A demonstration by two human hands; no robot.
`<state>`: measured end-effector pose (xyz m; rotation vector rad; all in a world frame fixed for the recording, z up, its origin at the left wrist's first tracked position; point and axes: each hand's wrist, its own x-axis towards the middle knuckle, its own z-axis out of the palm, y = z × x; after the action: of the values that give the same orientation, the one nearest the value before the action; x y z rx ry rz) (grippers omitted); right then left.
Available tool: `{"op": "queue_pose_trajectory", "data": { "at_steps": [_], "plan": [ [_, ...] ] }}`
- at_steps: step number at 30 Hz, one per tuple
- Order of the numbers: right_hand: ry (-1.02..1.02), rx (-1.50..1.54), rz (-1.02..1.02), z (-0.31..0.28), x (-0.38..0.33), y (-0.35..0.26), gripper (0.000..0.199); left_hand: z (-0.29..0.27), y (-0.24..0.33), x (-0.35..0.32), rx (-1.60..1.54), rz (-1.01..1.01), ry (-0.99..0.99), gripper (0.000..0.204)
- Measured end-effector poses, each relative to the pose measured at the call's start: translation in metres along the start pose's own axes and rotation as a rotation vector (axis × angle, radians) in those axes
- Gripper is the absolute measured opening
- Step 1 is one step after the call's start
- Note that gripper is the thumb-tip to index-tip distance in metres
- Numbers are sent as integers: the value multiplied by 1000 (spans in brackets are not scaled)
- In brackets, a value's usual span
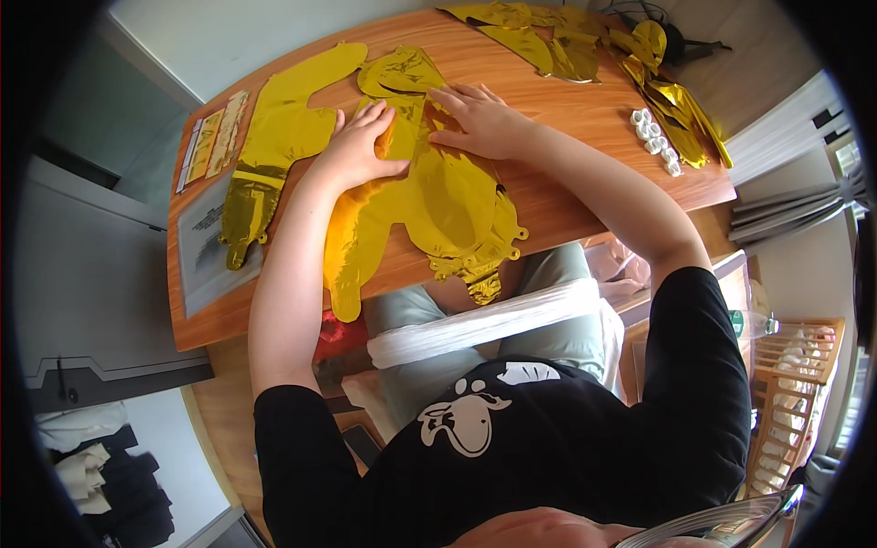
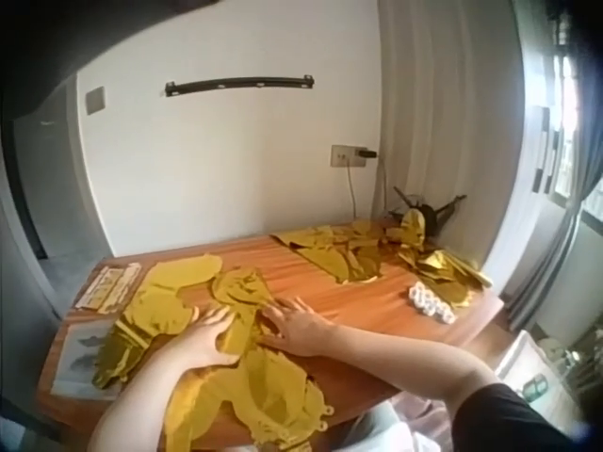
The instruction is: Folding a gold-colored foil balloon on a desk.
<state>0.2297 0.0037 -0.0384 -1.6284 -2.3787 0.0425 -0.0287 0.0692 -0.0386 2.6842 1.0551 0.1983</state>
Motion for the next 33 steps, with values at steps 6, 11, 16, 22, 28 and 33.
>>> {"op": "queue_pose_trajectory", "data": {
  "at_steps": [6,11,16,22,28,33],
  "plan": [
    [-45,-57,22,-3,-3,-5,85,2,1,-1,-3,7,14,96],
    [-66,-72,52,-2,-7,-11,92,2,3,-3,-14,3,6,104],
    [-47,-113,52,3,-10,-11,95,4,2,-2,-25,1,15,104],
    [12,-106,51,7,-9,-10,96,1,0,-1,-24,7,25,102],
    [46,-95,45,11,-10,-9,95,1,-2,-1,-29,6,24,92],
    [73,-76,19,11,-12,-10,94,-1,-8,-2,-404,1,128,81]
  ]
}}
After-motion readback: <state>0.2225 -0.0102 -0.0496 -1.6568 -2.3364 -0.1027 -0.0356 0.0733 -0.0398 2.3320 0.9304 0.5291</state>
